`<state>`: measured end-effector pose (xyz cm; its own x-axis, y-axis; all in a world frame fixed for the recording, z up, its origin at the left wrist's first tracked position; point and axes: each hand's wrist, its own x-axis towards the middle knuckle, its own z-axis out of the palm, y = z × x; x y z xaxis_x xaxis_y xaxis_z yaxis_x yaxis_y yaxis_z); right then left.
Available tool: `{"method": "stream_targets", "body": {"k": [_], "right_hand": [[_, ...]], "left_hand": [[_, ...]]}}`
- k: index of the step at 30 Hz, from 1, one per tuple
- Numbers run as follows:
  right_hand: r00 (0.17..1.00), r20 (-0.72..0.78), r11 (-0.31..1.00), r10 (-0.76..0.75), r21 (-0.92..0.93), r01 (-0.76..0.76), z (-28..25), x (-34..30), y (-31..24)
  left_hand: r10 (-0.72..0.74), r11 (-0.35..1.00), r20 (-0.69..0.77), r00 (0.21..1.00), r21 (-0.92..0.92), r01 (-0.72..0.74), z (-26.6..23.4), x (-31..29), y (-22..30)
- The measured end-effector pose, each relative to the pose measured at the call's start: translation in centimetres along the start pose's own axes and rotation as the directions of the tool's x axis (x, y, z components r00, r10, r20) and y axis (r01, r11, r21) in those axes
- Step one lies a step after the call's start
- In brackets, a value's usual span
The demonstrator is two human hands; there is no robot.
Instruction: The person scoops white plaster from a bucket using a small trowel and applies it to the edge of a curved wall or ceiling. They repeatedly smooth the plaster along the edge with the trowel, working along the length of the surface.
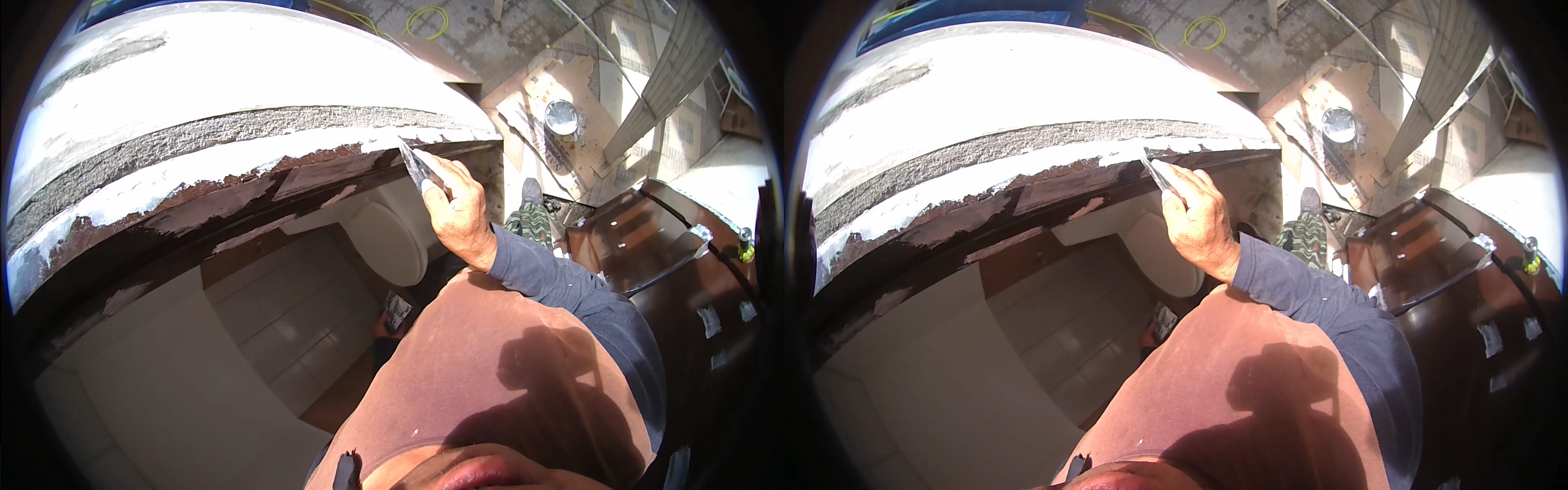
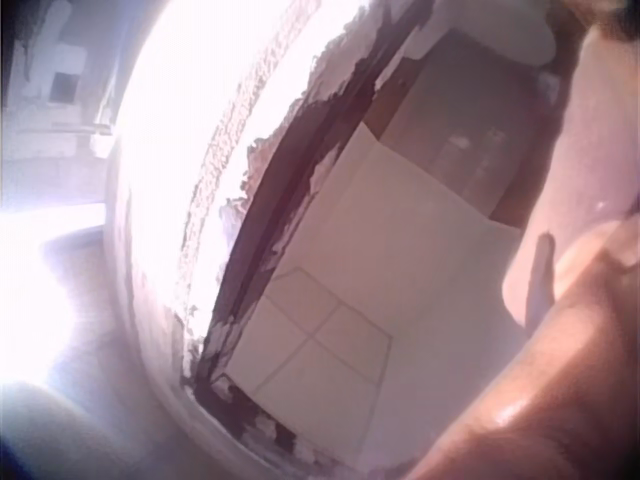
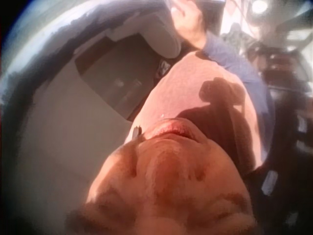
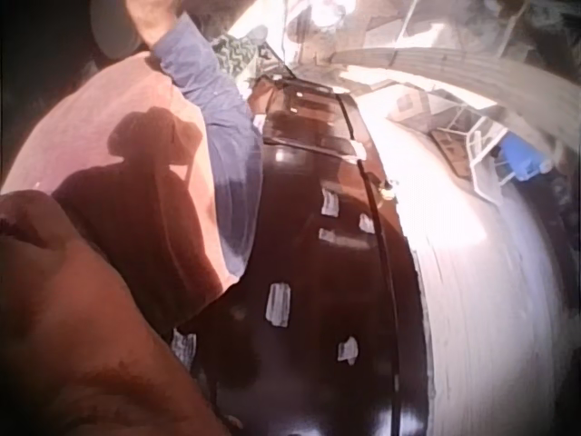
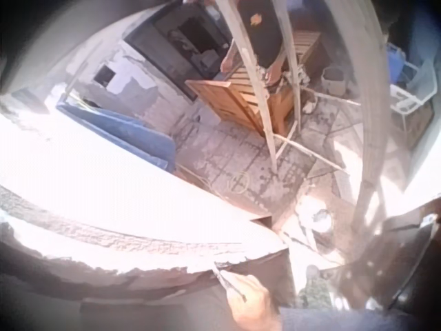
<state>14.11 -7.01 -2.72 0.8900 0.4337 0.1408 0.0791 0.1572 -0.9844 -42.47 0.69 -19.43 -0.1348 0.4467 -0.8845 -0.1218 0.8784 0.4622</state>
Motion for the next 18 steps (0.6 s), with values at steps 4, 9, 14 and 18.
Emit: {"method": "stream_targets", "body": {"k": [4,9,14,18], "right_hand": [[0.996,0.078,0.970,-0.041,-0.234,0.058,0.1,0.1,-0.9],[0.983,0.001,0.961,-0.185,-0.208,0.181,0.8,1.2,-1.3],[0.927,0.065,0.870,-0.370,-0.325,0.370,2.1,-0.4,-2.9],[0.964,0.042,0.901,-0.264,-0.346,0.262,0.2,-0.3,-1.8]], "left_hand": [[0.119,0.978,-0.052,0.992,0.176,-0.108,1.7,-1.6,0.6],[0.051,0.998,-0.220,0.974,0.032,-0.045,3.5,-2.2,0.6],[0.434,0.329,0.262,0.862,0.845,-0.422,4.0,-3.4,0.5],[0.414,0.350,0.261,0.872,0.838,-0.418,5.8,-5.8,0.8]]}}
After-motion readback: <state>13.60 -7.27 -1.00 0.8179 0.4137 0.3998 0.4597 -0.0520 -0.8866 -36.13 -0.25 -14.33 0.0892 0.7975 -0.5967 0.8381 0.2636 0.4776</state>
